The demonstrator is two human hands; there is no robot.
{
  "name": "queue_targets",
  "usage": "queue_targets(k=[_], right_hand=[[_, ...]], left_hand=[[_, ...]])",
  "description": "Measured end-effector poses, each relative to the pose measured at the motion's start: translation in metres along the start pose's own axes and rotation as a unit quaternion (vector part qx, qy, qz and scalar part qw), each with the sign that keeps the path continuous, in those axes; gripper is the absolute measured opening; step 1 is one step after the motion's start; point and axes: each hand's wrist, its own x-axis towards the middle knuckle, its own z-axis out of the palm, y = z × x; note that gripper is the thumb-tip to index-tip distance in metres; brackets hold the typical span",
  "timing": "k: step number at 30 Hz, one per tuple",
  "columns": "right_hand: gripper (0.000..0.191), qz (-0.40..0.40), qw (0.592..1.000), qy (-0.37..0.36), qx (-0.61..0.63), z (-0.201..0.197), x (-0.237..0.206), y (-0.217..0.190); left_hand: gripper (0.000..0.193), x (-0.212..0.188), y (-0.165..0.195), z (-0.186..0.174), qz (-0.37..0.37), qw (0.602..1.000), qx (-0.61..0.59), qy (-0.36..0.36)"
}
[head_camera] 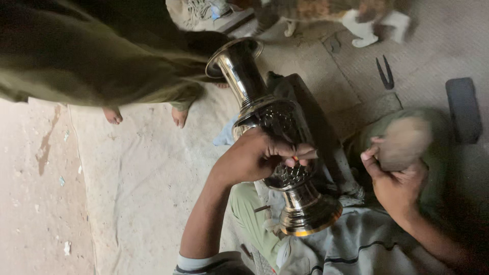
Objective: The person sits on the floor with a brass vase held between the legs, presses a small punch against the vase surface, and strikes the punch with a wooden mallet to emboss a decorative pattern, repeatedly repositioning the punch across the vase body.
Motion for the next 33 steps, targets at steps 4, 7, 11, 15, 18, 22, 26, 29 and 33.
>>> queue_targets(k=[4, 7, 11, 15, 18, 22, 26, 29, 33], right_hand=[[0.028, -0.029, 0.982, -0.078, -0.170, -0.003, 0.005, -0.004], [0.024, -0.049, 0.986, -0.107, -0.116, -0.006, 0.021, -0.010], [0.043, -0.023, 0.964, -0.211, -0.158, -0.007, 0.069, -0.035], [0.069, -0.181, 0.797, -0.319, -0.480, -0.003, 0.119, -0.088], [0.032, -0.085, 0.909, -0.337, -0.232, 0.019, 0.149, -0.129], [0.049, -0.311, 0.743, -0.381, -0.454, 0.039, 0.170, -0.186], [0.050, -0.371, 0.711, -0.388, -0.454, 0.054, 0.168, -0.224], [0.056, -0.326, 0.712, -0.412, -0.466, 0.055, 0.161, -0.235], [0.039, -0.349, 0.554, -0.373, -0.657, 0.060, 0.159, -0.232]], left_hand=[[0.048, -0.014, -0.005, 0.004, 0.017, 0.998, 0.022, 0.056], [0.061, -0.028, -0.002, 0.015, -0.024, 0.992, -0.028, 0.124], [0.053, -0.042, 0.003, 0.033, -0.036, 0.969, -0.011, 0.245], [0.042, -0.052, 0.004, 0.058, -0.037, 0.923, 0.046, 0.380], [0.039, -0.053, 0.006, 0.084, -0.128, 0.845, 0.055, 0.516], [0.040, -0.049, 0.008, 0.111, -0.109, 0.770, 0.017, 0.628], [0.033, -0.047, 0.009, 0.125, -0.106, 0.723, 0.059, 0.680], [0.039, -0.051, 0.007, 0.127, -0.082, 0.719, 0.064, 0.688], [0.042, -0.061, 0.005, 0.123, -0.082, 0.731, 0.010, 0.677]])
